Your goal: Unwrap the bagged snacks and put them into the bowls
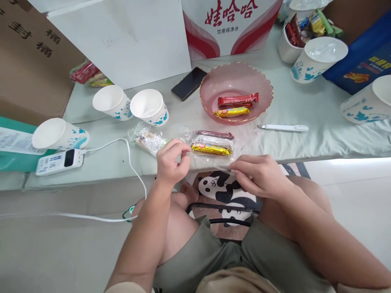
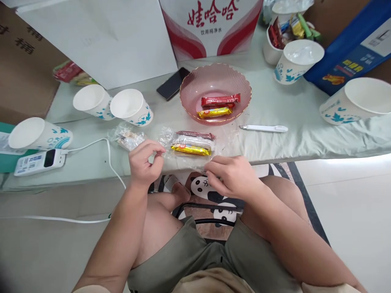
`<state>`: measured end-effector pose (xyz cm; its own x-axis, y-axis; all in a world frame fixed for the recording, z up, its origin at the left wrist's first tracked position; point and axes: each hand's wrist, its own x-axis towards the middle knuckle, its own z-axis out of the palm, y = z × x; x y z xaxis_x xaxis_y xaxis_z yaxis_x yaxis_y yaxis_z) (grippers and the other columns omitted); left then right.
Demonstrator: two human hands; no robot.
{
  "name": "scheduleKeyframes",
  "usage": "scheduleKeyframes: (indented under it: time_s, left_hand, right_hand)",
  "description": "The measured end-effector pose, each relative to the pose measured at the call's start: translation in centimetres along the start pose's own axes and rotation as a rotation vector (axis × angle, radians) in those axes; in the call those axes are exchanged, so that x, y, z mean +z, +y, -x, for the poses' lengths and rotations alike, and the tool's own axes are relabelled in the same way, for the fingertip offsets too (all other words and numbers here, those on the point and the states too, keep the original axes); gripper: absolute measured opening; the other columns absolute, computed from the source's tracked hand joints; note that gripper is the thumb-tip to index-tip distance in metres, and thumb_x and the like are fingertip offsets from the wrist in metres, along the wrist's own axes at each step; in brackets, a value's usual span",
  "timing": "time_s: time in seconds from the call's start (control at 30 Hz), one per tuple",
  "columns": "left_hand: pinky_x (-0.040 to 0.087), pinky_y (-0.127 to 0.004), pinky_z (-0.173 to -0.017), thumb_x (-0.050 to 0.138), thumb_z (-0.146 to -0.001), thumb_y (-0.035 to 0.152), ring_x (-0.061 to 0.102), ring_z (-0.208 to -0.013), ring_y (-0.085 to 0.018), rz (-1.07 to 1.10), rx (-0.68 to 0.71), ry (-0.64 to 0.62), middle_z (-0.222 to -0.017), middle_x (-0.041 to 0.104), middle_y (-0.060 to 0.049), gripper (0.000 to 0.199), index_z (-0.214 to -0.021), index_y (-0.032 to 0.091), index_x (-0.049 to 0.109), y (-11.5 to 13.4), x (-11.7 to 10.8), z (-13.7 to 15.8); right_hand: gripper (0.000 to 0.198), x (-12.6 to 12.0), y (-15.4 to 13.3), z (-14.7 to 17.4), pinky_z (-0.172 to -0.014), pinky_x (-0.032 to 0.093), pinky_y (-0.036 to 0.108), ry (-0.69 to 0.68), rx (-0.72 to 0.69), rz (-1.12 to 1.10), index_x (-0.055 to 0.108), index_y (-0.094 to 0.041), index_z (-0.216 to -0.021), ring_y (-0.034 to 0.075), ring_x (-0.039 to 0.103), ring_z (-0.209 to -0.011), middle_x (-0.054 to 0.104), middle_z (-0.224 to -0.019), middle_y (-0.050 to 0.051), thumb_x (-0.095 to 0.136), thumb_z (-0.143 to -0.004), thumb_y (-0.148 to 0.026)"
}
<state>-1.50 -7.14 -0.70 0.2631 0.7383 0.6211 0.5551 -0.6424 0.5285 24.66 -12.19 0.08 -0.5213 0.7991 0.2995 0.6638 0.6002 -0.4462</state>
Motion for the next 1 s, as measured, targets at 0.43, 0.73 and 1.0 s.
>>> scheduleKeyframes:
  time_s: [0.43, 0.73, 1.0]
  left_hand:
    - [0.041, -0.032, -0.068, 0.049, -0.083, 0.025, 0.056, -0.061, -0.016, -0.273, -0.309, -0.53, -0.062, 0.064, 0.0, 0.023, -0.069, 0.023, 0.067, 0.7, 0.1, 0.2]
    - [0.038, -0.031, -0.06, 0.058, -0.083, 0.027, 0.051, -0.052, -0.017, -0.323, -0.388, -0.684, -0.053, 0.057, 0.001, 0.017, -0.072, 0.026, 0.07, 1.2, -0.2, 0.3]
    - [0.051, -0.037, -0.096, 0.055, -0.086, 0.016, 0.066, -0.106, -0.024, -0.218, -0.37, -0.373, -0.11, 0.07, -0.009, 0.031, -0.116, 0.02, 0.064, -0.5, 1.3, -0.4]
  right_hand:
    - [0.042, 1.3, -0.4, -2.4, -0.059, 0.043, 0.035, 0.015, 0.537, 0.271, 0.069, -0.017, -0.122, 0.025, 0.066, -0.075, 0.073, -0.115, 0.014, 0.041, -0.093, -0.025]
    - [0.034, 3.4, -0.9, -4.9, -0.102, 0.045, 0.043, -0.061, 0.173, 0.16, 0.067, -0.018, -0.121, 0.03, 0.06, -0.119, 0.068, -0.129, 0.014, 0.048, -0.095, -0.029]
    - [0.066, 4.8, -0.8, -7.2, -0.094, 0.042, 0.05, -0.154, 0.272, 0.325, 0.047, -0.019, -0.147, 0.039, 0.05, -0.122, 0.052, -0.145, 0.019, 0.059, -0.085, -0.037]
